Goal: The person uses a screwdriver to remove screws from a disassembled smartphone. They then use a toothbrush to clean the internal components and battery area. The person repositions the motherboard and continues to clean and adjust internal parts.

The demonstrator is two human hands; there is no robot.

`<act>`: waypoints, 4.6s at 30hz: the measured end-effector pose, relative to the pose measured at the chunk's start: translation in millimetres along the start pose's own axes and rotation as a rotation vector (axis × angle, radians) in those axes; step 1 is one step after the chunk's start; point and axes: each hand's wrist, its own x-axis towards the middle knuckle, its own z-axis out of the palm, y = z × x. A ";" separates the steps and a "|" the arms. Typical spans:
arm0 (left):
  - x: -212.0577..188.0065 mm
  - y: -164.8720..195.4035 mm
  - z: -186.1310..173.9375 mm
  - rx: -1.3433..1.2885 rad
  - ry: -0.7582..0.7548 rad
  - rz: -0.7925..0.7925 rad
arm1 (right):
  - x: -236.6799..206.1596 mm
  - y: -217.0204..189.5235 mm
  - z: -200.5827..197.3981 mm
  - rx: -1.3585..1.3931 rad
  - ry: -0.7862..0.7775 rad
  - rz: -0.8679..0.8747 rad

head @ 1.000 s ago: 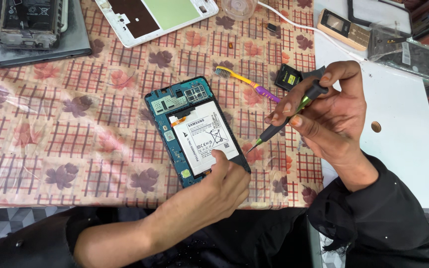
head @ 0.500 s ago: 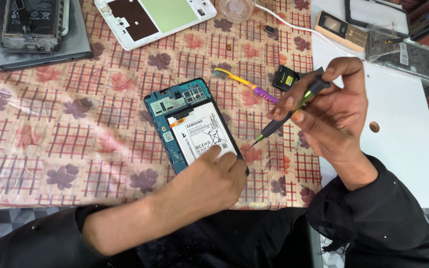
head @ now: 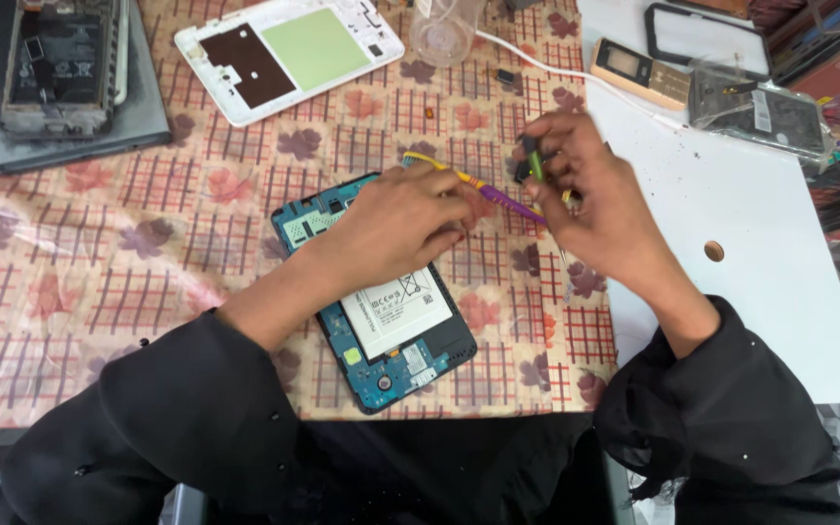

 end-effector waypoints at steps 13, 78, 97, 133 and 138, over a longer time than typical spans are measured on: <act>-21.8 -32.9 -52.3 0.154 -0.048 -0.334 | -6.4 -25.4 9.7 -0.656 0.014 -0.176; -50.6 -36.5 -72.6 -0.366 -0.255 -0.463 | -4.1 46.0 -43.6 -0.106 -0.247 0.001; -51.3 -42.4 -66.5 -0.334 -0.272 -0.473 | -6.7 62.3 -44.8 0.074 -0.311 0.150; -53.5 -44.2 -65.9 -0.358 -0.227 -0.434 | -7.8 68.5 -56.3 0.109 -0.372 0.243; -52.7 -44.4 -64.7 -0.358 -0.237 -0.448 | -6.6 67.5 -57.5 0.146 -0.338 0.232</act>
